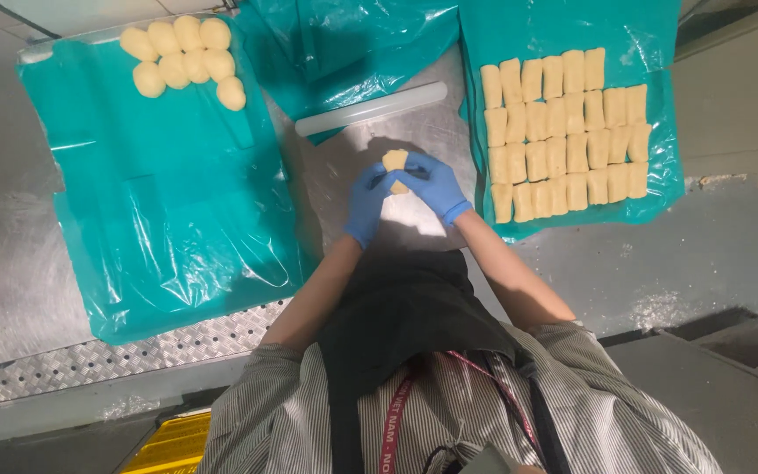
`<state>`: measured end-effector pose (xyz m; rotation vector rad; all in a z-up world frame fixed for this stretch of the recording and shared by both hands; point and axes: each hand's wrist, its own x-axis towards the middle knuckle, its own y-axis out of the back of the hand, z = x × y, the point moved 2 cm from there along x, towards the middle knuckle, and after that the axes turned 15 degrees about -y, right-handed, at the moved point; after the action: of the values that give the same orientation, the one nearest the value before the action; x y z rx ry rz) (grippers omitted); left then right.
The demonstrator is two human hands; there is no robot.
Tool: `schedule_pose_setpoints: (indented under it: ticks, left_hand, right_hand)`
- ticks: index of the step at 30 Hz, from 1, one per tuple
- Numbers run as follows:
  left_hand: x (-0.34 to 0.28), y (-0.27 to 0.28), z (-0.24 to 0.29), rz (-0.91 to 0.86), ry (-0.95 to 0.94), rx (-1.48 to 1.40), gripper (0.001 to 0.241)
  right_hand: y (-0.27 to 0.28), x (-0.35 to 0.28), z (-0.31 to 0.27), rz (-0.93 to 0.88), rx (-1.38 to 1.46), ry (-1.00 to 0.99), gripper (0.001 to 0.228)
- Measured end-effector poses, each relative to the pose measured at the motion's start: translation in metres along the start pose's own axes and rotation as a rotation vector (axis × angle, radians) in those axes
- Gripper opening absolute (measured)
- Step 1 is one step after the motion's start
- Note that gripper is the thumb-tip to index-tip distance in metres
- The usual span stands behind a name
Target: Rolling out dough balls into flat shapes and rolling them up on a bakery workbench.
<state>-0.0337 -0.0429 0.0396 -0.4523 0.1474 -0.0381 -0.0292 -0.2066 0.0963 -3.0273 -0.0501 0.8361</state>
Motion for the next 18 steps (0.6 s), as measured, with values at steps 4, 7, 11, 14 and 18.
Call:
schedule_pose_setpoints:
  ticks: [4,7,11,14,18]
  left_hand:
    - [0.012,0.0,-0.032,-0.031,-0.118,0.217,0.032]
    - [0.013,-0.011,-0.035,-0.019,-0.158,0.341,0.03]
    - [0.02,-0.039,-0.029,-0.02,-0.109,0.296,0.03]
    - [0.025,-0.059,-0.033,-0.006,-0.062,0.286,0.031]
    - [0.029,-0.088,-0.046,0.022,-0.09,0.272,0.035]
  right_hand:
    - [0.014,0.0,0.003,0.153,-0.061,-0.062,0.033]
    - [0.031,0.007,0.02,0.216,-0.069,-0.05,0.025]
    - [0.053,0.016,0.035,0.173,0.086,-0.038,0.021]
    - [0.071,0.016,0.03,0.183,0.116,-0.154,0.023]
    - [0.103,0.01,0.01,0.086,0.105,-0.237,0.026]
